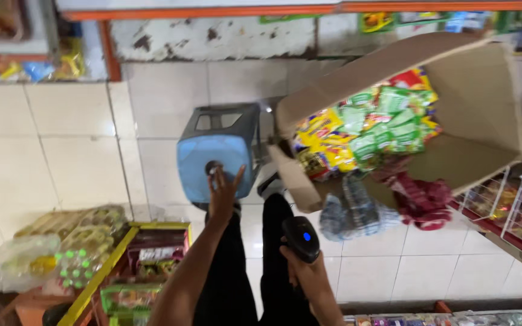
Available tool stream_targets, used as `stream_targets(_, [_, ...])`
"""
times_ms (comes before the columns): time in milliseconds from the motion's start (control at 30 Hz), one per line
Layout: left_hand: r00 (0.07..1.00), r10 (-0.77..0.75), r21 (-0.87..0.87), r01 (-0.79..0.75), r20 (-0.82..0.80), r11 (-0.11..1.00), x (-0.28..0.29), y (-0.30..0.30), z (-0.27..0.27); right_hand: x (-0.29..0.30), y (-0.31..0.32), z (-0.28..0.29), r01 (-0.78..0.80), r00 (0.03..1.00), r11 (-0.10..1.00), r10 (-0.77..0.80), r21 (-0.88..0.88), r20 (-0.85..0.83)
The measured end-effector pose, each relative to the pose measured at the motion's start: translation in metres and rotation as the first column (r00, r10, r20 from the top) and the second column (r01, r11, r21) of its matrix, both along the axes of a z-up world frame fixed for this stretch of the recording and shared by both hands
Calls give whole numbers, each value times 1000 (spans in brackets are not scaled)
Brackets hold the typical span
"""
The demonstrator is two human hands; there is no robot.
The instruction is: The person takes various grocery items, including boxes and small packets, from a cardboard box on the floor, scans them with a handheld scanner, and places them onto the supermarket shelves.
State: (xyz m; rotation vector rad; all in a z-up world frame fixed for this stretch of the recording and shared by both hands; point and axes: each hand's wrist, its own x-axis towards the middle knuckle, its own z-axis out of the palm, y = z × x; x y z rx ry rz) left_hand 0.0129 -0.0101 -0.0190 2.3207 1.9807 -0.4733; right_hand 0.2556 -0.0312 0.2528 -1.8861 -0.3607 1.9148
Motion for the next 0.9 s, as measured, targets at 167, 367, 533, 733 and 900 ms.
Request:
stream_targets(167, [982, -168, -296, 136, -84, 945, -28, 18, 8, 25, 20, 12, 150, 989, 987, -151, -55, 0])
stream_targets(367, [933, -310, -112, 293, -182, 949, -83, 20, 20, 39, 21, 24, 186, 982, 983, -186, -8, -20])
stream_targets(533, [923, -362, -78, 355, -129, 932, -140, 20, 18, 8, 23, 11, 127, 992, 991, -126, -43, 21])
stream_targets(733, [922, -188, -283, 290, 339, 914, -151, 20, 34, -85, 21, -22, -20, 997, 1000, 19, 8, 69])
stream_targets(900, [780, -8, -439, 360, 626, 823, -187, 36, 40, -175, 58, -55, -70, 983, 995, 57, 67, 174])
